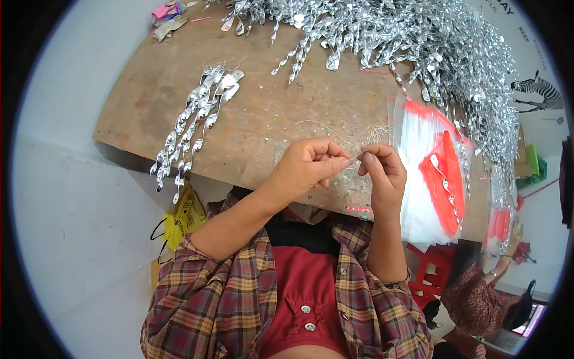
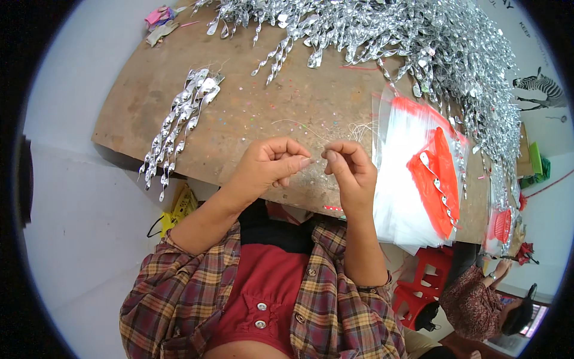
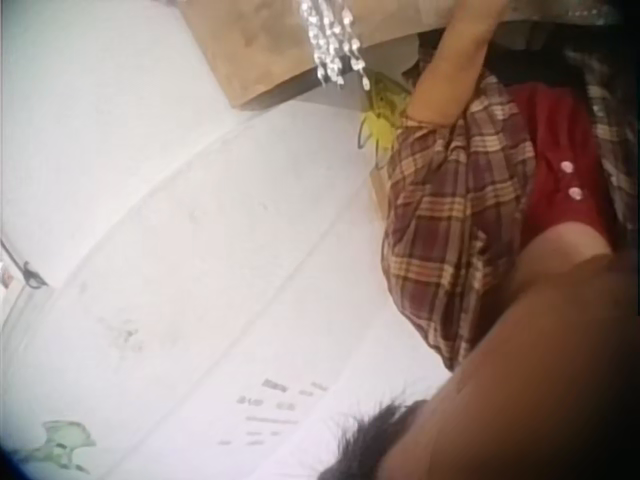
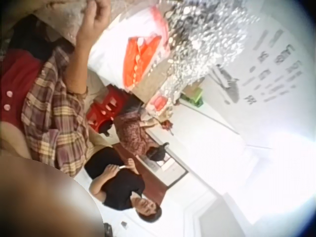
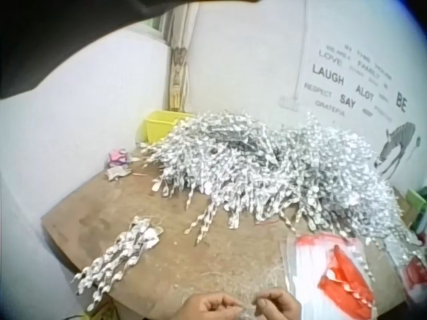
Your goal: Sorting and organizing silver tinsel-like decorations on a table.
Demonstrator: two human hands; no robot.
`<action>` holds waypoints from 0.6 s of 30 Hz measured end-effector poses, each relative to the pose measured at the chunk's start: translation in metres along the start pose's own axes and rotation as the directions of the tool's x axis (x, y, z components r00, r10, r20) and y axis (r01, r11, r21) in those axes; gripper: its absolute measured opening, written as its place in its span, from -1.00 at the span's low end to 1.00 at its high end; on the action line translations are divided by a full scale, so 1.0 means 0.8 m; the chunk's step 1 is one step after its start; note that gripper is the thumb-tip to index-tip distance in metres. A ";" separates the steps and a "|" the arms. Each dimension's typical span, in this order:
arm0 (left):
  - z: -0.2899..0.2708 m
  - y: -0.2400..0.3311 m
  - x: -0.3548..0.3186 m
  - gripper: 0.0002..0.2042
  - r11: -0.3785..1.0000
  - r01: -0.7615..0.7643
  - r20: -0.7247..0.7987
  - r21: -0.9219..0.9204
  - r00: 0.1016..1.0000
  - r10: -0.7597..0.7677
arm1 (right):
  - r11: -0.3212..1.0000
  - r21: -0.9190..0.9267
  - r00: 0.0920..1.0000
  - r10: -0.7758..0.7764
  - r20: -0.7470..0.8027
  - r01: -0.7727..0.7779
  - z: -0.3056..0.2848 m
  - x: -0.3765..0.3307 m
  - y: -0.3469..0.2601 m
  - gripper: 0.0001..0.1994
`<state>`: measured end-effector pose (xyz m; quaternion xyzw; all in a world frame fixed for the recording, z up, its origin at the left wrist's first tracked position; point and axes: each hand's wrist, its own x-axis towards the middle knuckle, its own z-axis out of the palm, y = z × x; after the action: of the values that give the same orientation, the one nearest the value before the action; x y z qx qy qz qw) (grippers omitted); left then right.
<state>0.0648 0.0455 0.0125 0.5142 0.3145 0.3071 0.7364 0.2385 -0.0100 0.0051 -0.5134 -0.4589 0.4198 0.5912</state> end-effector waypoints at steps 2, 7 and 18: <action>-0.002 0.004 -0.004 -0.82 1.000 0.016 -0.021 -0.004 1.000 -0.016 | 0.998 -0.008 0.998 0.057 0.027 -0.057 0.001 -0.001 0.005 -0.80; 0.000 0.009 -0.010 -0.82 1.000 -0.016 -0.006 -0.024 1.000 0.016 | 0.982 0.163 0.991 0.079 0.110 -0.097 0.017 -0.018 0.007 -0.70; -0.006 -0.003 0.007 -0.77 0.999 -0.036 0.026 0.017 0.999 0.036 | 0.885 -0.378 0.956 -0.292 0.001 0.271 0.012 0.032 0.021 -0.94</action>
<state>0.0648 0.0516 0.0078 0.5303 0.2983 0.3108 0.7302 0.2345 0.0187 -0.0086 -0.5560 -0.5831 0.2200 0.5499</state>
